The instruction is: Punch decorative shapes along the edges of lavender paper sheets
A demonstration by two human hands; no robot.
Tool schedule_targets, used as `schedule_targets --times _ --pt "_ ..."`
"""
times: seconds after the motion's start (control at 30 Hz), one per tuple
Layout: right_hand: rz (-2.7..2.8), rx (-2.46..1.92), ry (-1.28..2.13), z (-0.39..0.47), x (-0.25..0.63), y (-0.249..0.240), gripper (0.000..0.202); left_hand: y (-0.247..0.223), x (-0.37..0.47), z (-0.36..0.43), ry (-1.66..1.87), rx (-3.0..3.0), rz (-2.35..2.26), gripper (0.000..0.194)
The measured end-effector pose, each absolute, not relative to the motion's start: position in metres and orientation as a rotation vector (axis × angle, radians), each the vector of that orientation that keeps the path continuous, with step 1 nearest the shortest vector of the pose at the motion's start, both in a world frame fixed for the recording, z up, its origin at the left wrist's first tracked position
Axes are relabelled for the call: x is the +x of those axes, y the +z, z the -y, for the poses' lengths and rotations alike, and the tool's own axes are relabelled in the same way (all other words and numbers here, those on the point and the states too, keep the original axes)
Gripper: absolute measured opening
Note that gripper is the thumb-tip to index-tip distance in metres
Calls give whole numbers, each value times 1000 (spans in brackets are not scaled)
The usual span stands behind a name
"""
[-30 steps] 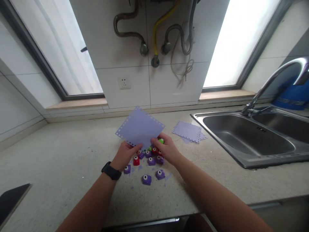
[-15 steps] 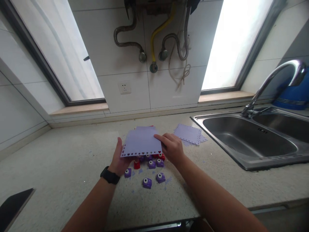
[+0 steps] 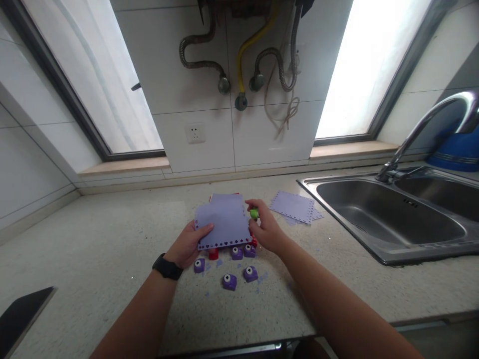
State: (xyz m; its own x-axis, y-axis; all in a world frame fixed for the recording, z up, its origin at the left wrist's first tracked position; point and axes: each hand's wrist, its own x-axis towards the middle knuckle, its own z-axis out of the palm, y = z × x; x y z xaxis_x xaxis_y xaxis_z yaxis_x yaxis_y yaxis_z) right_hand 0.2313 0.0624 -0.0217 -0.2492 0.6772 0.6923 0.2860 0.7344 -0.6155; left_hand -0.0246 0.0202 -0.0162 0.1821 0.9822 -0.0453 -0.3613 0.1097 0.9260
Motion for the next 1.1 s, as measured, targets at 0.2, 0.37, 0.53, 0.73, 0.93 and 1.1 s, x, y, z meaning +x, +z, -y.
schedule_targets --times 0.2,0.37,0.53,0.73,0.93,1.1 --pt "1532 -842 1052 -70 232 -28 51 -19 -28 -22 1215 954 -877 46" --pt "1454 -834 1136 -75 233 -32 44 -19 -30 -23 1279 945 -872 50" --pt "1502 -715 1103 -69 234 -23 57 -20 -33 -24 1324 942 -855 51" --pt "1344 -627 1192 -70 234 -17 48 -19 -35 -24 1355 944 -851 54" --pt "1222 -585 1335 -69 234 -18 45 -15 -36 -24 1440 931 -862 70" --pt "1340 -576 1396 -61 234 -14 43 -16 -36 -25 1576 922 -830 71"
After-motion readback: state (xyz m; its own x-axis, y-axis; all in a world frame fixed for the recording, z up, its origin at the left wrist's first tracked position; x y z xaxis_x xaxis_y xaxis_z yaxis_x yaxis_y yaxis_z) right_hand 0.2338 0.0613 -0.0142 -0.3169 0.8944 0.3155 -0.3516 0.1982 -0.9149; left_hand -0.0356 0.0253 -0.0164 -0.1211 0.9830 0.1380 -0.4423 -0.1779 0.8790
